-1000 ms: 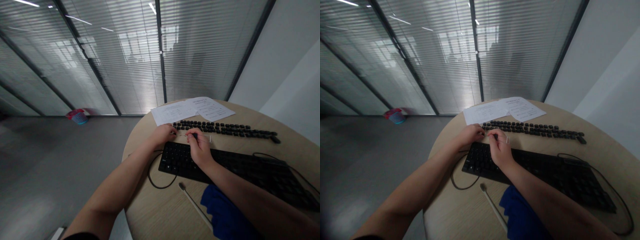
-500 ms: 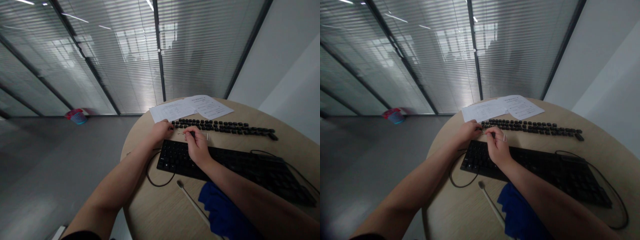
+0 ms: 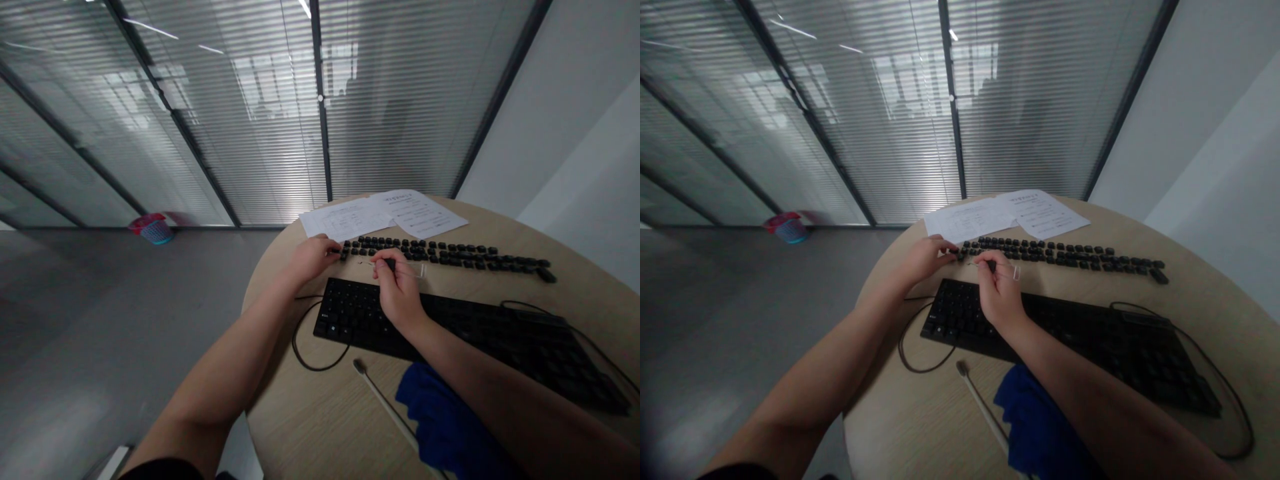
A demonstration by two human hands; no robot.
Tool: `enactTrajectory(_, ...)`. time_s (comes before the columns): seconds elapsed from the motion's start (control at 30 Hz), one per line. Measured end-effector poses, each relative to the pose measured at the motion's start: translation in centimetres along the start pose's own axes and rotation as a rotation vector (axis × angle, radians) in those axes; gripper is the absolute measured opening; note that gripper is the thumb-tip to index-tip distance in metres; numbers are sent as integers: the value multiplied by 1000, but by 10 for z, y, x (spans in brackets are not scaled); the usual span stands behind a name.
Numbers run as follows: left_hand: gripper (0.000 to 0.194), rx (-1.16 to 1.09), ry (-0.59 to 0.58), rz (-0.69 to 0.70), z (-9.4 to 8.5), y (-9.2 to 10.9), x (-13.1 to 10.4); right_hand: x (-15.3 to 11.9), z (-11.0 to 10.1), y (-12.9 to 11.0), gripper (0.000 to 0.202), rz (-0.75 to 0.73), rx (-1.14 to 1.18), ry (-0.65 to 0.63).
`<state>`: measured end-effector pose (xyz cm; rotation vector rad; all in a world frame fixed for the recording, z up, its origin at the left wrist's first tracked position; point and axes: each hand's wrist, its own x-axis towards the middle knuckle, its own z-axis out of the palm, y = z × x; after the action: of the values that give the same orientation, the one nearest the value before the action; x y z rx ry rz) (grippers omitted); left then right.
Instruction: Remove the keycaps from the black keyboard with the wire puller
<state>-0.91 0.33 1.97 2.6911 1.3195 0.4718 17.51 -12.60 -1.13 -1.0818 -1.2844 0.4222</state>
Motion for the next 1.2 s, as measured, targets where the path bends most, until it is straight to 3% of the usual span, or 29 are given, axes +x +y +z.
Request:
enactTrajectory(0.1, 22, -79, -3, 5, -10, -3, -6, 4, -2, -5, 15, 79, 59, -58)
enactTrajectory(0.23, 16, -210, -143, 91, -7, -2, -7, 16, -12, -14, 22, 215, 130, -229)
enactTrajectory(0.4, 17, -329, -289, 198, -2, 1, -8, 25, -27, -22, 21, 357, 126, -645)
enactTrajectory(0.47, 19, -347, -315, 233, -3, 3, -9, 22, -28, -22, 19, 382, 107, -739)
enactTrajectory(0.73, 25, -446, -488, 335, 2, 2, -13, 5, -20, -5, 21, 300, -17, -628)
enactTrajectory(1.2, 24, -586, -546, 307, 7, -2, -13, -2, -14, 7, 28, 324, -50, -676)
